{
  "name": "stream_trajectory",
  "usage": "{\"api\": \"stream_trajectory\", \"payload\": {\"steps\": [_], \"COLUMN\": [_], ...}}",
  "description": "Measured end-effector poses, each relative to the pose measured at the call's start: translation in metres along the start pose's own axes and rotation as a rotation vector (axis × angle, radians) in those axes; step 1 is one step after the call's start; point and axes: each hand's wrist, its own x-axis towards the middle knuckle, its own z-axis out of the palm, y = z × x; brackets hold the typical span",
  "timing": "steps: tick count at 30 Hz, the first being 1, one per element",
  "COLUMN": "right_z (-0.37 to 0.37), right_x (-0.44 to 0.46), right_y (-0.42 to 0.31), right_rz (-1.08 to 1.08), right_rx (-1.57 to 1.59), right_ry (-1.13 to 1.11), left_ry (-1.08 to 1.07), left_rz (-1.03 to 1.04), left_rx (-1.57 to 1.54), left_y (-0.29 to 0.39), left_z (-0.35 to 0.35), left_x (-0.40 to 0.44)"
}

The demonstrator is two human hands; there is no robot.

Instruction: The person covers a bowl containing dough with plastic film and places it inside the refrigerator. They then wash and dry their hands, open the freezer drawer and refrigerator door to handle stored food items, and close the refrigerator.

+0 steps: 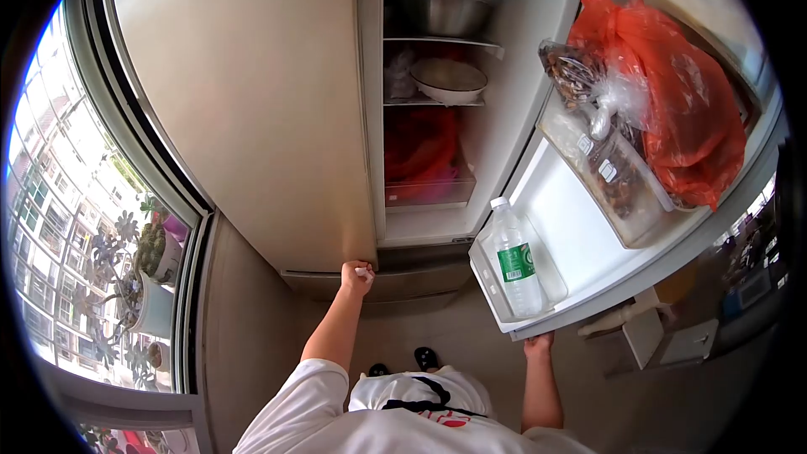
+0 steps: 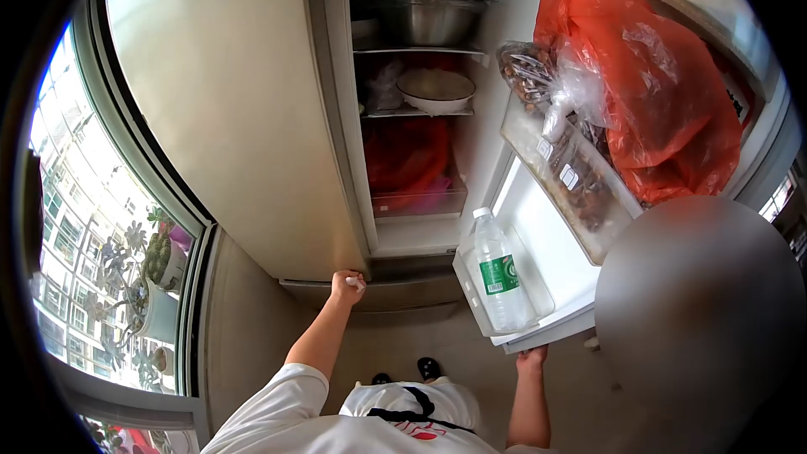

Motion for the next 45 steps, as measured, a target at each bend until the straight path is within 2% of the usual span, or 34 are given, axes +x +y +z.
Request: {"api": "stream_trajectory", "payload": {"steps": [2, 4, 6, 10, 13, 16, 18, 19, 21, 24, 27, 28, 30, 32, 34, 36, 38, 41, 42, 44, 45], "right_z": [-0.026, -0.035, -0.04, -0.05, -0.059, -0.056, -0.051, -0.051, -0.038, -0.03, 0.044, 0.061, 0.092, 0.118, 0.137, 0.147, 0.152, 0.16, 0.156, 0.147, 0.145], "right_x": [0.034, 0.035, 0.032, 0.033, 0.062, 0.079, 0.085, 0.092, 0.115, 0.164, 0.119, 0.115, 0.108, 0.098, 0.088, 0.08, 0.073, 0.036, 0.037, 0.041, 0.039], "right_y": [0.011, 0.013, 0.015, 0.036, 0.063, 0.095, 0.113, 0.125, 0.152, 0.208, 0.212, 0.217, 0.222, 0.222, 0.217, 0.207, 0.198, 0.172, 0.173, 0.176, 0.174], "right_rz": [-0.028, 0.094, 0.215, 0.367, 0.479, 0.573, 0.629, 0.656, 0.7, 0.801, 0.667, 0.674, 0.662, 0.635, 0.614, 0.595, 0.58, 0.253, 0.138, -0.092, -0.096], "right_rx": [0.005, 0.104, 0.03, 0.019, -0.017, -0.036, -0.061, -0.088, -0.139, -0.226, -0.557, -0.545, -0.543, -0.569, -0.571, -0.552, -0.519, -0.759, -0.796, -0.87, -0.842], "right_ry": [-0.082, -0.103, 0.01, 0.016, 0.064, 0.168, 0.249, 0.228, 0.17, -0.137, -0.117, -0.156, -0.238, -0.33, -0.33, -0.323, -0.309, -0.396, -0.454, -0.565, -0.604], "left_ry": [0.023, 0.044, 0.029, 0.034, 0.111, 0.018, 0.223, 0.319, 0.252, 0.269, 0.403, 0.452, 0.369, 0.418, 0.46, 0.36, 0.423, 0.093, 0.359, 0.559, 0.568], "left_rz": [-0.011, -0.011, 0.011, -0.062, 0.071, 0.113, 0.161, 0.186, 0.256, 0.409, 0.471, 0.57, 0.606, 0.52, 0.385, 0.393, 0.444, 0.589, 0.657, 0.616, 0.614], "left_rx": [-0.066, -0.099, -0.123, -0.148, -0.092, -0.091, -0.118, -0.134, -0.041, 0.03, -0.078, -0.032, -0.104, -0.258, -0.445, -0.487, -0.426, -0.444, -0.466, -0.544, -0.513], "left_y": [0.002, -0.004, -0.009, -0.01, -0.016, -0.017, -0.013, -0.011, 0.001, 0.018, 0.046, 0.053, 0.067, 0.073, 0.079, 0.088, 0.103, 0.114, 0.117, 0.129, 0.133], "left_z": [0.001, -0.004, -0.011, -0.032, -0.069, -0.112, -0.115, -0.115, -0.147, -0.17, -0.211, -0.232, -0.244, -0.245, -0.205, -0.217, -0.225, -0.281, -0.269, -0.267, -0.263], "left_x": [-0.006, -0.013, -0.024, -0.022, -0.039, -0.078, -0.12, -0.134, -0.152, -0.175, -0.178, -0.172, -0.175, -0.185, -0.211, -0.213, -0.214, -0.208, -0.209, -0.215, -0.22]}}
